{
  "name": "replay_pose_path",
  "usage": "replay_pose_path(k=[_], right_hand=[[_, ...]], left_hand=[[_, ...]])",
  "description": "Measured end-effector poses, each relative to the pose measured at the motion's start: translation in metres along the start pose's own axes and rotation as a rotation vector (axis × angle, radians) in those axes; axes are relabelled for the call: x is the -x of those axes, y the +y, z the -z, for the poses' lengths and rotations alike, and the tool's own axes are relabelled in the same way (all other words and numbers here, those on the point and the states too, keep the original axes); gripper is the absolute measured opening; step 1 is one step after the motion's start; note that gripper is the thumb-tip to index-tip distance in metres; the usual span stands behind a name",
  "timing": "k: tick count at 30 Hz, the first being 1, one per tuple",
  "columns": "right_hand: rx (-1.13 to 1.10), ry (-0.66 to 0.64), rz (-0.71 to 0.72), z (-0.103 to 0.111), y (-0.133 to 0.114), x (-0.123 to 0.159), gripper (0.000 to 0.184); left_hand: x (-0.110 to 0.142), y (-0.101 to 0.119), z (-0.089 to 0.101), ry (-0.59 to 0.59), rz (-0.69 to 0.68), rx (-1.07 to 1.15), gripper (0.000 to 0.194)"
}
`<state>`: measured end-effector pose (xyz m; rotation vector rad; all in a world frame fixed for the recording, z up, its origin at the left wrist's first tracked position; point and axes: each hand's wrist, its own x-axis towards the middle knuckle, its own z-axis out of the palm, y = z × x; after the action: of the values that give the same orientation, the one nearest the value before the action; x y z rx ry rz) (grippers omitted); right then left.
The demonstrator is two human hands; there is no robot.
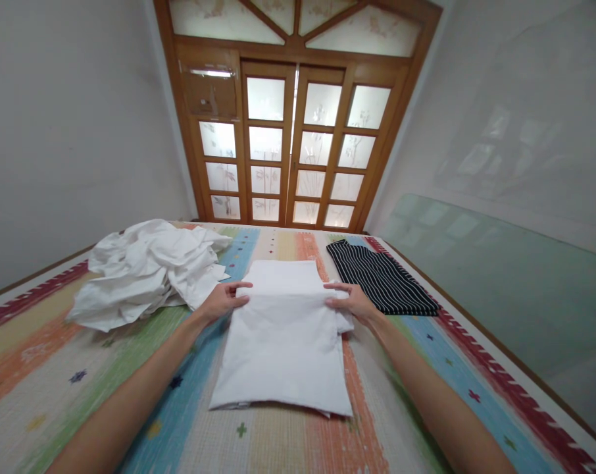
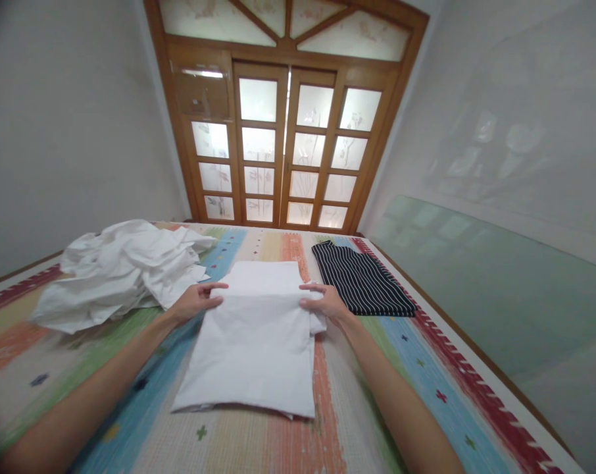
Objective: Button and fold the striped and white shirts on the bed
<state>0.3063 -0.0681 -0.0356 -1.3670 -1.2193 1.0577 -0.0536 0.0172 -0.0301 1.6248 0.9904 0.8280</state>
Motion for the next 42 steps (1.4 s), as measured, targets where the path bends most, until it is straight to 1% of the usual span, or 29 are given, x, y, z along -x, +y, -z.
replay_pose_path(k=[3, 6, 8, 11, 13, 15, 17, 19, 21, 22, 25, 27, 29, 31, 32, 34, 36, 38, 39, 40, 41, 42], right_hand=[[0.155, -0.021, 0.062, 0.005, -0.010, 0.002, 0.060], [0.386, 0.027, 0.188, 0.007, -0.014, 0.003, 0.046], [0.534, 0.103, 0.260, 0.005, -0.014, 0.004, 0.035], [0.700, 0.283, 0.347, 0.000, -0.015, 0.009, 0.024], [0.759, 0.405, 0.427, -0.002, -0.019, 0.014, 0.019], [0.783, 0.463, 0.531, -0.002, -0.026, 0.022, 0.016], [0.773, 0.417, 0.622, 0.001, -0.037, 0.031, 0.017], [0.749, 0.312, 0.659, 0.005, -0.052, 0.041, 0.018], [0.733, 0.237, 0.636, 0.010, -0.070, 0.054, 0.017], [0.725, 0.210, 0.610, 0.013, -0.080, 0.060, 0.018], [0.660, 0.095, 0.536, 0.022, -0.110, 0.071, 0.024], [0.591, 0.000, 0.498, 0.028, -0.124, 0.066, 0.029], [0.547, -0.068, 0.463, 0.031, -0.129, 0.051, 0.032], [0.562, -0.130, 0.420, 0.030, -0.121, 0.027, 0.032], [0.599, -0.166, 0.394, 0.028, -0.113, 0.014, 0.030], [0.713, -0.219, 0.320, 0.021, -0.091, -0.010, 0.024], [0.870, -0.189, 0.228, 0.013, -0.065, -0.027, 0.019], [0.960, -0.156, 0.197, 0.004, -0.042, -0.035, 0.018], [0.983, -0.146, 0.215, 0.000, -0.032, -0.035, 0.019], [0.995, -0.139, 0.260, -0.005, -0.024, -0.033, 0.020], [1.000, -0.133, 0.327, -0.010, -0.018, -0.029, 0.022], [1.004, -0.127, 0.412, -0.015, -0.015, -0.022, 0.023]], left_hand=[[0.002, 0.013, 0.004, 0.036, -0.103, -0.196, 0.050], [0.003, 0.023, 0.003, 0.109, -0.234, -0.382, 0.036], [0.005, 0.027, 0.002, 0.152, -0.319, -0.476, 0.031], [0.008, 0.033, -0.001, 0.193, -0.444, -0.567, 0.024], [0.011, 0.038, -0.003, 0.215, -0.523, -0.603, 0.021], [0.015, 0.045, -0.004, 0.256, -0.592, -0.630, 0.020], [0.020, 0.053, -0.002, 0.273, -0.643, -0.638, 0.020], [0.028, 0.064, 0.001, 0.222, -0.655, -0.617, 0.021], [0.037, 0.076, 0.005, 0.139, -0.598, -0.589, 0.025], [0.042, 0.082, 0.008, 0.116, -0.552, -0.571, 0.028], [0.050, 0.102, 0.013, 0.127, -0.434, -0.442, 0.038], [0.048, 0.111, 0.014, 0.154, -0.396, -0.293, 0.042], [0.039, 0.112, 0.013, 0.169, -0.328, -0.167, 0.045], [0.024, 0.101, 0.010, 0.158, -0.205, -0.104, 0.050], [0.016, 0.090, 0.009, 0.140, -0.128, -0.095, 0.053], [0.001, 0.063, 0.005, 0.094, 0.040, -0.134, 0.054], [-0.009, 0.032, 0.003, 0.050, 0.226, -0.211, 0.052], [-0.014, 0.007, 0.004, 0.020, 0.337, -0.297, 0.048], [-0.015, -0.001, 0.005, 0.011, 0.350, -0.345, 0.045], [-0.015, -0.006, 0.006, 0.013, 0.334, -0.406, 0.042], [-0.014, -0.008, 0.006, 0.036, 0.285, -0.480, 0.038], [-0.012, -0.007, 0.006, 0.077, 0.209, -0.564, 0.034]])
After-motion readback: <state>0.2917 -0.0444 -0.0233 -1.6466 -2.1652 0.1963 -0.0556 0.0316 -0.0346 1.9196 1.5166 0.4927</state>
